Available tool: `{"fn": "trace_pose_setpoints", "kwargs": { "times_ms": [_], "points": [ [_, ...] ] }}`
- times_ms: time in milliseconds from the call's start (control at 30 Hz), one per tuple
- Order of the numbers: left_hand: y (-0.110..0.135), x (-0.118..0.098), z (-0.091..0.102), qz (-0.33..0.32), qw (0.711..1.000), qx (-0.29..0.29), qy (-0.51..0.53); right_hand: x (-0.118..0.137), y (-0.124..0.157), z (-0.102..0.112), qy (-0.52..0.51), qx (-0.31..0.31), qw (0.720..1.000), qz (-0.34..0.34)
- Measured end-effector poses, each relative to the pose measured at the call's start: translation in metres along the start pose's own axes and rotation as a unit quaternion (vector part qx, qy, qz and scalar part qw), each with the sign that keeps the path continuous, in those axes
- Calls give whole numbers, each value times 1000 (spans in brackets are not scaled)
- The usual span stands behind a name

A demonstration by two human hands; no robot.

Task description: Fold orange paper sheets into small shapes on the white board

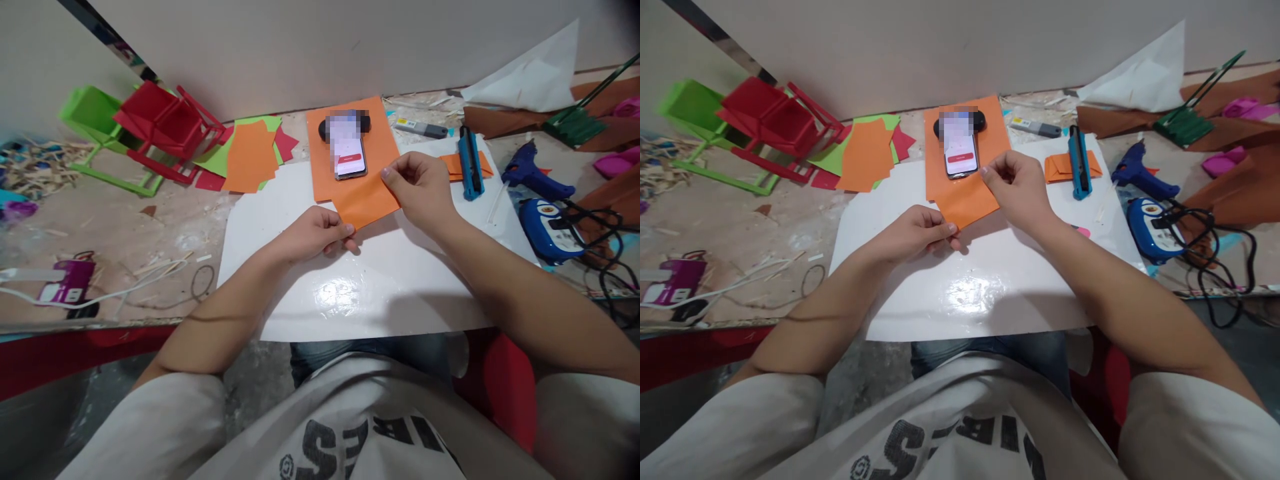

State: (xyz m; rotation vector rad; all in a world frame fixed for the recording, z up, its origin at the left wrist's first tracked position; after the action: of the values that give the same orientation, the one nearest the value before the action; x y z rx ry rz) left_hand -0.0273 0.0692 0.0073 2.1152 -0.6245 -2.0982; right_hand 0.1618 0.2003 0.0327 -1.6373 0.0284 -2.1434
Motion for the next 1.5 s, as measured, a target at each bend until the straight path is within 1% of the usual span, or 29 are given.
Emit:
{"fn": "trace_pose_setpoints", "kwargs": {
  "times_ms": [167, 267, 367, 433, 500, 567, 633, 667, 767, 867, 933, 1067, 1167, 1233, 1400, 1500],
  "points": [
    [4, 0, -2, 29, 999, 9, -45, 4, 2, -2, 6, 12, 1000, 15],
    [2, 1, -2, 16, 999, 0, -42, 3, 1, -1, -21, -1, 1000, 7],
    [-1, -2, -1, -27, 999, -26, -11, -3, 3, -1, -96, -32, 994, -36],
    [-1, -5, 1, -56, 997, -56, -4, -6, 9, -8, -163, -33, 983, -82],
    [-1, -9, 2, -78, 993, -86, -5, -4, 20, -24, -221, 8, 967, -128],
    [0, -12, 1, -95, 990, -102, -13, 3, 34, -44, -258, 79, 949, -162],
    [1, -14, -2, -102, 989, -102, -22, 10, 49, -59, -278, 134, 933, -183],
    [1, -13, -4, -99, 990, -98, -25, 12, 54, -63, -284, 150, 928, -188],
    [1, -10, -6, -87, 992, -95, -8, 13, 58, -66, -293, 156, 925, -187],
    [3, -9, 0, -91, 987, -128, 26, 9, 53, -60, -282, 126, 935, -173],
    [4, -10, 6, -104, 982, -155, 27, 7, 50, -57, -275, 108, 941, -166],
    [5, -13, 11, -126, 975, -180, 11, 9, 49, -57, -277, 108, 941, -161],
    [5, -13, 10, -129, 976, -176, 20, 9, 50, -58, -266, 110, 944, -159],
    [4, -11, 8, -118, 979, -165, 18, 9, 49, -58, -263, 110, 945, -158],
    [1, -4, -3, -74, 991, -107, 12, 12, 52, -62, -300, 136, 932, -153],
    [1, -4, -4, -83, 990, -112, 17, 15, 54, -64, -312, 136, 928, -151]
  ]
}}
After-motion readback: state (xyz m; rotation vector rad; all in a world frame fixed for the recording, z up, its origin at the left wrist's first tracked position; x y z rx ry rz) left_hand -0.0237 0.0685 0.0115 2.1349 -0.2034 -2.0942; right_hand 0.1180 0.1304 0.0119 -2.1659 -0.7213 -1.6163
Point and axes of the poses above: each hand's wrist, its own y-axis away from the middle knuckle, its own z-axis out of the back of the hand, x = y × z, the point moved 8 cm from there along -y, towards the middle knuckle, and after that the axes turned 4 degrees about y, right-handed, at the moved point
